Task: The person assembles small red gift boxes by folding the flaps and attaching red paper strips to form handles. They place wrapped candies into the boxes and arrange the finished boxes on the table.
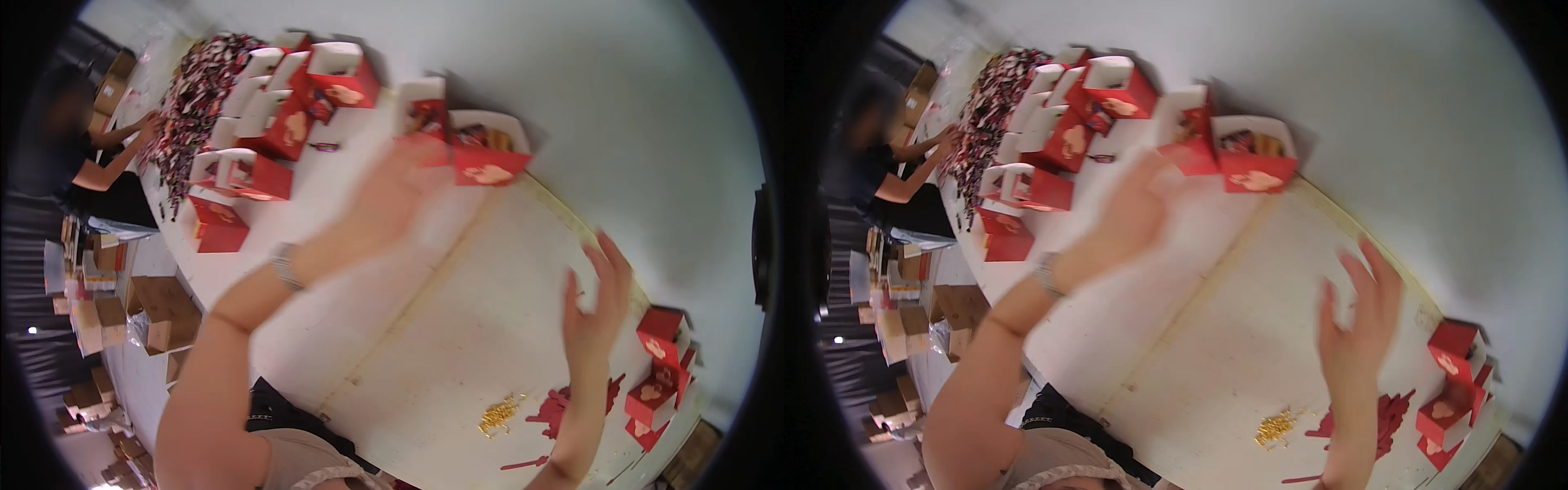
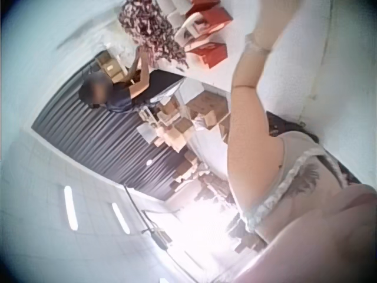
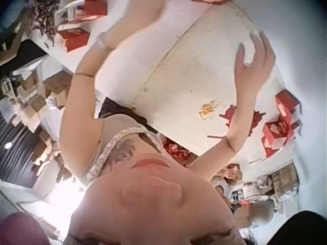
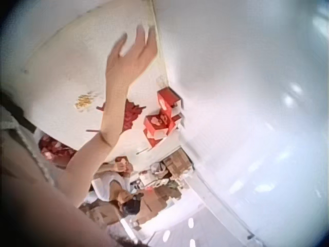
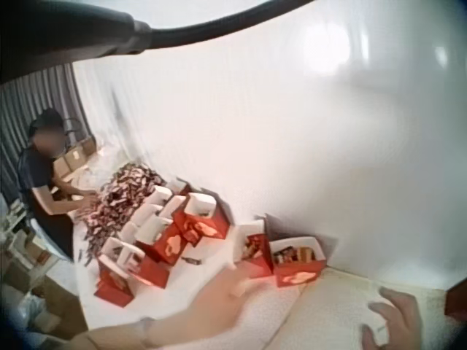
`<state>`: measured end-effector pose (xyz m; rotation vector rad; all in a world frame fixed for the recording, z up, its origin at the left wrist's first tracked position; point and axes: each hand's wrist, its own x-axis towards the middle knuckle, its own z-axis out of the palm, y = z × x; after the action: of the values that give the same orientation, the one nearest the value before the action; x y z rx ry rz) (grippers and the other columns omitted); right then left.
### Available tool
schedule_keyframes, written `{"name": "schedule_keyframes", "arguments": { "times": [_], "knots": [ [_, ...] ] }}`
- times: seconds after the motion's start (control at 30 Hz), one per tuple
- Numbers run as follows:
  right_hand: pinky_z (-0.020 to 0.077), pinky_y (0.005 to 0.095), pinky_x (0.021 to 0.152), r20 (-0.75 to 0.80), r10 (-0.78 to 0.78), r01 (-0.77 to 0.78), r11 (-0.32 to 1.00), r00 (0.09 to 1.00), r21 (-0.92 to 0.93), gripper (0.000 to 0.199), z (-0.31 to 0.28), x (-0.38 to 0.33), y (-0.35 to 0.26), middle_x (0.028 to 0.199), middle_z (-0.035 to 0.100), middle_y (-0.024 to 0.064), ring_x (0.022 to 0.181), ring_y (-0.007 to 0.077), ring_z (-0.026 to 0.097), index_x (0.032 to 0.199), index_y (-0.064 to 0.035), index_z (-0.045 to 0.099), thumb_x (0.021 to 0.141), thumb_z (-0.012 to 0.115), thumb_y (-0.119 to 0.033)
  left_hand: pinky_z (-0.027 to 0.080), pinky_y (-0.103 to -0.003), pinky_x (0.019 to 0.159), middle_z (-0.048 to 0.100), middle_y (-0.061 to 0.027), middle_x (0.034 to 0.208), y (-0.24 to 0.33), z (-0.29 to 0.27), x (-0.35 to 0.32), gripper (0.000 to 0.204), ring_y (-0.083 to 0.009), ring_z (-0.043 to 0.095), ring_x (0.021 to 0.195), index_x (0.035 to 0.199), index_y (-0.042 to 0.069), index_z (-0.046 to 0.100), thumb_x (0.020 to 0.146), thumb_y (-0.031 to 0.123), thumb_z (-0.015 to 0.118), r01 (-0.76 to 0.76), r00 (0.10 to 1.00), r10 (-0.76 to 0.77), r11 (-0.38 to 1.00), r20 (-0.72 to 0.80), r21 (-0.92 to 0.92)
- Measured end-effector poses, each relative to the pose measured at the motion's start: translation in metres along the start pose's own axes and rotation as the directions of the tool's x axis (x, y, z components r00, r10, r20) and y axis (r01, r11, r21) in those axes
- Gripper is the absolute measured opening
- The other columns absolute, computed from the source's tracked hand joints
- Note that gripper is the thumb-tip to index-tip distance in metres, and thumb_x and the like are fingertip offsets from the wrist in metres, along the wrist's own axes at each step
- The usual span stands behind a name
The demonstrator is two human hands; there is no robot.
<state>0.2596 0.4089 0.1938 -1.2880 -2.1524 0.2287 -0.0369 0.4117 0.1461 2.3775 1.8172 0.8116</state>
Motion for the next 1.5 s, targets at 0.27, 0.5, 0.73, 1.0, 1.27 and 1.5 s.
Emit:
{"name": "schedule_keyframes", "arguments": {
  "times": [0.27, 0.5, 0.73, 1.0, 1.27, 1.5],
  "knots": [
    [0.0472, 0.0431, 0.086, 0.503, 0.131, 0.018, 0.96, 0.855, -0.28, 0.05, 0.139, 0.153, -0.085, 0.115, 0.057, 0.0166, 0.102, 0.0337, 0.057, 0.119, -0.0109, 0.056, 0.074, 0.072, -0.027, 0.047, -0.041, 0.083, 0.053, -0.0202, 0.113, -0.213, -0.184, -0.057, 0.048, -0.0342, 0.054, 0.103, 0.121, 0.017, 0.048, 0.076, 0.006, 0.064, 0.142, 0.865, -0.254, 0.951, 0.433, 0.273],
    [0.0512, 0.0416, 0.069, 0.504, 0.222, 0.063, 0.871, 0.835, -0.487, 0.024, 0.17, 0.153, -0.061, 0.079, 0.066, 0.0128, 0.077, 0.0318, 0.064, 0.08, -0.0058, 0.067, 0.077, 0.071, -0.029, 0.048, -0.039, 0.059, 0.062, -0.0065, 0.077, -0.26, -0.13, -0.073, 0.021, -0.026, 0.064, 0.071, 0.099, 0.019, 0.06, 0.082, 0.03, 0.063, 0.103, 0.936, -0.196, 0.947, 0.293, 0.303],
    [0.0486, 0.0418, 0.063, 0.511, 0.274, -0.107, 0.937, 0.815, -0.333, 0.018, 0.076, 0.052, -0.057, 0.074, 0.064, 0.0157, 0.069, 0.0334, 0.062, 0.076, -0.0056, 0.069, 0.074, 0.071, -0.023, 0.049, -0.039, 0.057, 0.059, -0.0016, 0.071, -0.14, -0.14, -0.094, 0.009, -0.0202, 0.064, 0.063, 0.08, 0.011, 0.058, 0.076, 0.018, 0.058, -0.109, 0.951, -0.034, 0.895, 0.309, 0.433],
    [0.0468, 0.0446, 0.062, 0.305, 0.369, -0.171, 0.836, 0.878, -0.521, 0.019, -0.024, -0.082, 0.049, 0.073, 0.062, 0.0162, 0.068, 0.0352, 0.059, 0.078, -0.0046, 0.066, 0.071, 0.074, -0.019, 0.05, -0.034, 0.051, 0.067, -0.0083, 0.077, 0.042, -0.01, -0.039, 0.026, -0.0214, 0.066, 0.068, 0.095, 0.002, 0.066, 0.07, 0.01, 0.065, -0.233, 0.748, 0.24, 0.968, 0.619, -0.094],
    [0.0491, 0.0422, 0.072, 0.257, 0.56, -0.274, 0.692, 0.788, -0.668, 0.044, -0.066, -0.047, -0.048, 0.101, 0.065, 0.0155, 0.086, 0.0318, 0.063, 0.114, -0.0056, 0.059, 0.074, 0.072, -0.018, 0.045, -0.038, 0.081, 0.062, -0.0122, 0.096, 0.106, -0.011, -0.001, 0.037, -0.0217, 0.059, 0.094, 0.106, 0.004, 0.057, 0.072, 0.018, 0.065, -0.425, 0.87, 0.467, 0.873, 0.161, -0.237],
    [0.0456, 0.039, 0.083, 0.166, -0.316, 0.312, 0.949, 0.934, 0.046, 0.046, 0.114, 0.159, -0.157, 0.104, 0.06, 0.0123, 0.096, 0.0296, 0.055, 0.115, -0.0067, 0.053, 0.072, 0.071, -0.012, 0.051, -0.041, 0.073, 0.058, -0.0158, 0.103, -0.197, -0.12, 0.005, 0.048, -0.0295, 0.061, 0.088, 0.124, 0.015, 0.049, 0.078, 0.018, 0.063, 0.266, 0.941, -0.334, 0.826, 0.052, 0.497]
  ]
}}
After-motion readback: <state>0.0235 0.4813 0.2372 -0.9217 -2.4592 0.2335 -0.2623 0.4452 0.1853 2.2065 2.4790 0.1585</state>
